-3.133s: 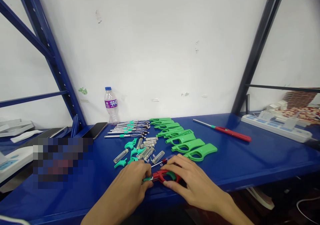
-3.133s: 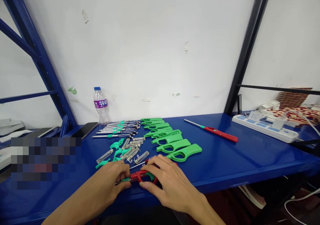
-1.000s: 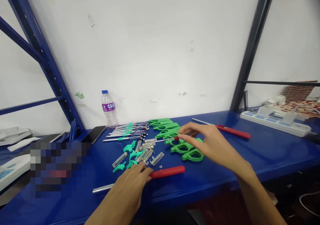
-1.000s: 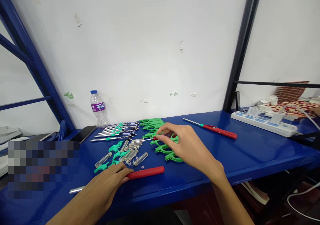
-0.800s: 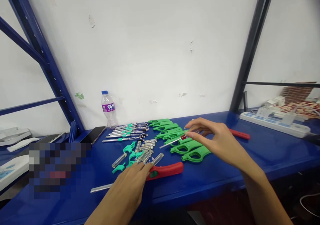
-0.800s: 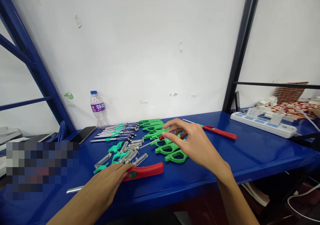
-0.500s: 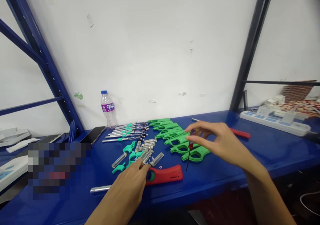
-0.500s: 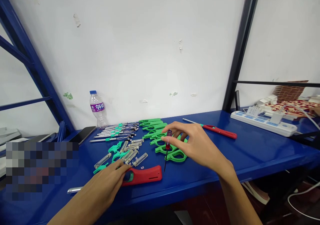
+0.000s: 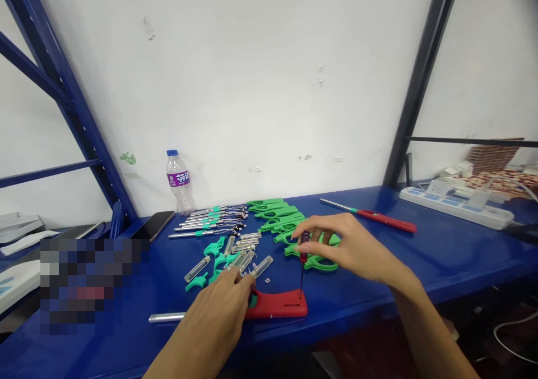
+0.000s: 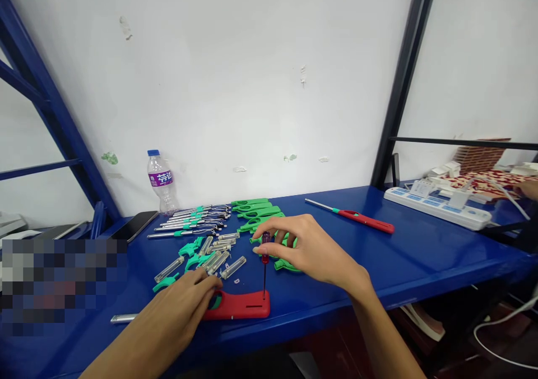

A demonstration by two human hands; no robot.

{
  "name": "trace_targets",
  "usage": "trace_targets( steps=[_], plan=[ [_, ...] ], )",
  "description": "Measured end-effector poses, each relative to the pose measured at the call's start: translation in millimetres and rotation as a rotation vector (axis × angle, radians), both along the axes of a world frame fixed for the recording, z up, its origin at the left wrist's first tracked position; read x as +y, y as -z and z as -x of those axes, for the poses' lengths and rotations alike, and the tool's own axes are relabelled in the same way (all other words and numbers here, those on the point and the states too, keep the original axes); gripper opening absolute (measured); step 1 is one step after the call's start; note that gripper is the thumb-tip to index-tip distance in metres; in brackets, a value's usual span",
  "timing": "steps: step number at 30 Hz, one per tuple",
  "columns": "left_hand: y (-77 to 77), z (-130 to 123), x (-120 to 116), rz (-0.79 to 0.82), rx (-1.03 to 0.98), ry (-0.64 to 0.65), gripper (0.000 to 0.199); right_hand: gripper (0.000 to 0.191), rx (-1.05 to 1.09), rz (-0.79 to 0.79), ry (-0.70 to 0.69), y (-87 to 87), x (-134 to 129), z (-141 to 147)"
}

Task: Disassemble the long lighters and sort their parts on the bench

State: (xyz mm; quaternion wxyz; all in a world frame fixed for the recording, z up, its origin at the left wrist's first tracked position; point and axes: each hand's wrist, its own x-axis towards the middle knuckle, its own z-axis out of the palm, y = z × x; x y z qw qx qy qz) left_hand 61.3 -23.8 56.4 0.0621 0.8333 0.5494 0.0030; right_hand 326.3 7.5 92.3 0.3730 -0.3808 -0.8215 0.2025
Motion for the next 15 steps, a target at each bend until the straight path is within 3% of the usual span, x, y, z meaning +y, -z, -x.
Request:
trace_targets(
  steps=[3,6,10,15],
  plan=[
    [6.1,-2,-6,-0.046,-0.11,0.04,0.034,0.013,0.008,0.012,-0.035,-2.2,-3,2],
    [8.7,-5,-7,-0.026,-0.106,0.029,0.045,0.012,0.018,0.003,-0.08,-4.7,-7,6],
    [2.0,-9,-4,0.034,-0.057,0.021,0.029,0.017,0.091,-0.039,-0.138,-4.9,-7,10],
    [-2.4,-13,-2,0.047,-0.027,0.005,0.03,0.014,0.144,-0.027,-0.195,-0.9,-3,13]
  ],
)
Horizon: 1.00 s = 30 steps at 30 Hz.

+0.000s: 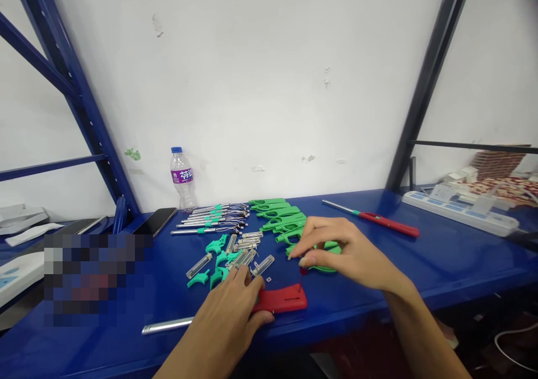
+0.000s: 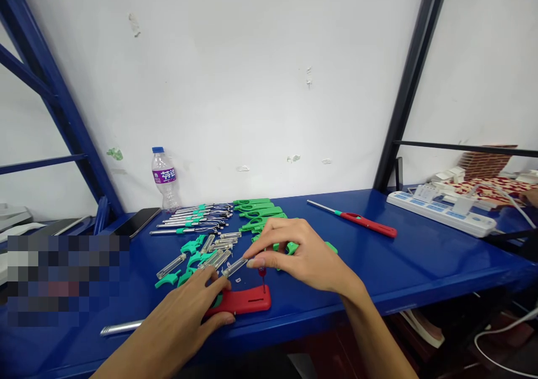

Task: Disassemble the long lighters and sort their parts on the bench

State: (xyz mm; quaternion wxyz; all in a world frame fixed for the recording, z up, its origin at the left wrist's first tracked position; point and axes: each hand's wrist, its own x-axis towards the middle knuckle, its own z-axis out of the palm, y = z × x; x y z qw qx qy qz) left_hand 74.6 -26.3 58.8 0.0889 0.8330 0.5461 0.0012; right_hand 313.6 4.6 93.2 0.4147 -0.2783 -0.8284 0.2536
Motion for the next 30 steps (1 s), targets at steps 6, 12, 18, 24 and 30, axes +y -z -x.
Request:
trace_targets(
  steps=[6,12,18,24,30],
  plan=[
    [1.8,0,2,-0.002,-0.001,-0.011,0.032,0.023,0.05,0.093,-0.034,2.8,5,2],
    [-0.6,0,2,0.004,0.011,-0.024,0.031,0.016,0.115,0.078,-0.032,10.5,19,3],
    [-4.2,-3,3,0.03,0.012,-0.045,0.028,0.021,0.242,0.148,-0.047,19.6,33,0],
    [-6.1,-3,2,0.045,-0.006,-0.053,0.028,0.022,0.2,0.275,-0.212,23.5,34,-10],
    [-5.1,-2,2,0.048,-0.028,-0.055,0.028,0.018,0.238,0.154,-0.245,23.0,34,-9]
  ],
)
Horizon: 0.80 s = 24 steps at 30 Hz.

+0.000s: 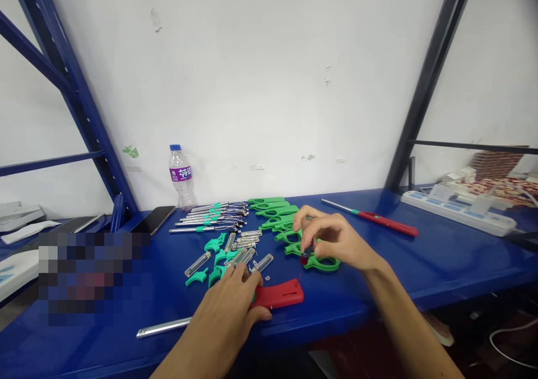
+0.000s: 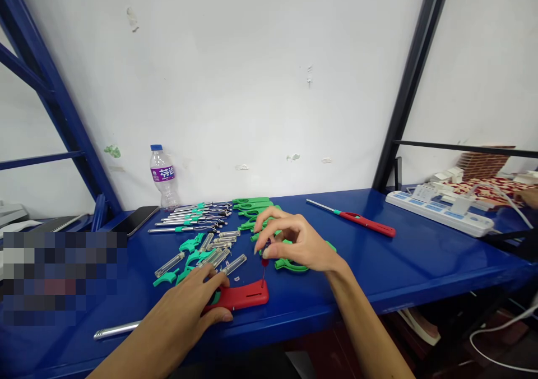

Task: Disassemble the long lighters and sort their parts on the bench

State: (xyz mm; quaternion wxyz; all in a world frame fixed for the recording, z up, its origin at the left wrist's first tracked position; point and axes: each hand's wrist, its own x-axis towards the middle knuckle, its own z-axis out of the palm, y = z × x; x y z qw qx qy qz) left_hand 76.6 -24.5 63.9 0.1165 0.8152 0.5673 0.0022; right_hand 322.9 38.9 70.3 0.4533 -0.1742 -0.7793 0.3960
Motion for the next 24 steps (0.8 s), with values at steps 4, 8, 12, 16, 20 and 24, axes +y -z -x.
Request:
trace_targets(
  steps=[4,8,12,16,20,24],
  plan=[
    [4.8,1.8,0.0,-0.017,-0.002,0.015,0.028,0.015,0.009,0.071,0.092,1.1,1.4,-0.9],
    [6.3,2.0,1.1,-0.017,-0.004,0.008,0.03,0.017,-0.042,0.05,0.04,1.3,1.4,-0.4],
    [4.9,1.2,3.1,-0.008,-0.013,0.01,0.031,0.01,0.006,0.053,0.058,0.8,1.3,1.2],
    [3.7,0.9,3.0,0.001,-0.025,0.013,0.031,0.015,-0.056,0.068,0.055,0.5,1.3,1.5],
    [2.2,0.5,1.5,0.013,-0.025,0.0,0.03,0.009,-0.023,0.026,0.055,1.6,2.2,0.9],
    [4.3,0.8,2.7,0.005,-0.022,0.005,0.03,0.019,-0.033,0.084,0.029,2.1,2.1,0.5]
  ],
)
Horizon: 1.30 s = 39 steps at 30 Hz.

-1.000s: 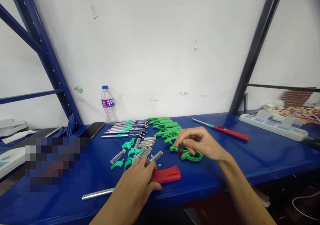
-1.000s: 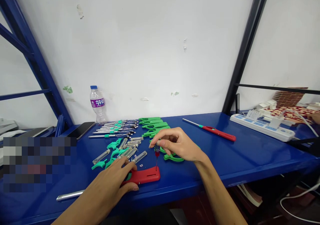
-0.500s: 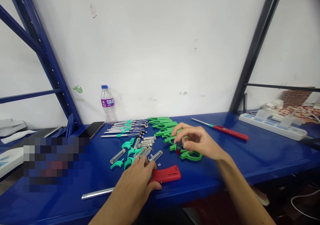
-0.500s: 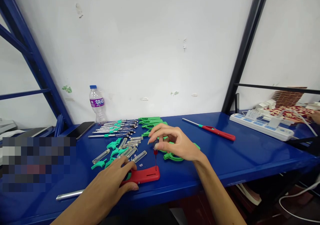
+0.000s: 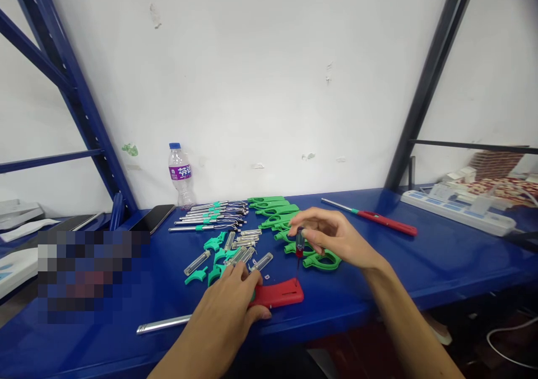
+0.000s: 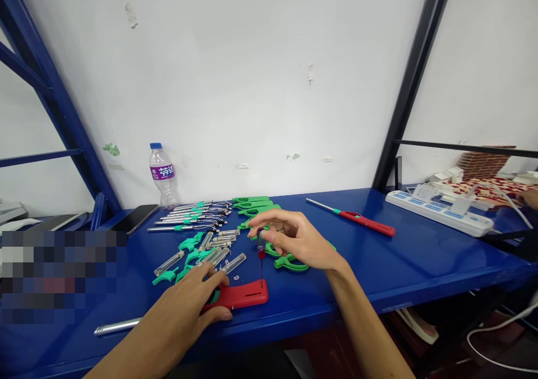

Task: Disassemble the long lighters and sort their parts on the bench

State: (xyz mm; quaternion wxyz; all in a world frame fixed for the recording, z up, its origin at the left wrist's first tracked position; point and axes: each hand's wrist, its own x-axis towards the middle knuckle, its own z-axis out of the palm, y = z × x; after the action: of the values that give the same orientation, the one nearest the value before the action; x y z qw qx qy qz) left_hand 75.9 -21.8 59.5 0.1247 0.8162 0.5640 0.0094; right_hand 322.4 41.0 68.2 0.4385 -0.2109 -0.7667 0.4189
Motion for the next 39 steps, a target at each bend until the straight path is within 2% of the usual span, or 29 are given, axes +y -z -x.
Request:
trace_targets(
  steps=[3,5,8,10,13,18,23,26,31,33,36,39],
  plan=[
    [2.5,0.4,2.0,-0.012,-0.001,0.005,0.031,0.012,0.014,-0.069,0.016,-0.9,-0.6,0.8],
    [3.0,0.8,2.6,-0.01,0.002,0.005,0.031,0.011,0.03,-0.06,0.029,-1.2,-0.9,1.0],
    [2.0,1.3,2.1,-0.007,0.0,-0.002,0.032,0.019,-0.001,-0.03,0.038,-1.0,-1.0,0.5],
    [1.1,1.3,1.3,0.002,-0.003,-0.007,0.033,0.022,-0.018,-0.081,0.037,-0.8,-0.7,0.6],
    [1.2,1.1,0.2,0.007,-0.01,-0.011,0.033,0.018,-0.011,-0.143,0.07,-1.0,-0.2,1.9],
    [3.3,1.7,0.2,-0.006,-0.018,-0.003,0.031,0.02,-0.013,-0.048,0.063,-1.4,-0.7,3.5],
    [3.4,1.2,0.9,0.006,-0.004,-0.018,0.031,0.013,0.018,-0.103,0.085,-1.2,-1.9,3.2],
    [3.1,0.4,0.4,0.002,-0.007,-0.015,0.03,0.017,-0.005,-0.048,0.056,-1.1,-1.9,3.1],
    [2.5,0.3,-0.4,0.013,-0.011,-0.023,0.031,0.018,0.01,-0.139,0.077,-1.8,-1.3,4.4],
    [2.5,0.6,-0.5,0.013,-0.015,-0.021,0.031,0.016,0.007,-0.114,0.105,-2.1,-1.7,4.4],
    [2.2,0.8,-0.5,0.006,-0.021,-0.019,0.031,0.021,-0.024,-0.06,0.071,-2.3,-2.6,3.9],
    [1.5,0.2,-0.6,0.002,-0.029,-0.018,0.029,0.02,-0.018,-0.108,0.052,-2.6,-2.7,4.0]
  ],
)
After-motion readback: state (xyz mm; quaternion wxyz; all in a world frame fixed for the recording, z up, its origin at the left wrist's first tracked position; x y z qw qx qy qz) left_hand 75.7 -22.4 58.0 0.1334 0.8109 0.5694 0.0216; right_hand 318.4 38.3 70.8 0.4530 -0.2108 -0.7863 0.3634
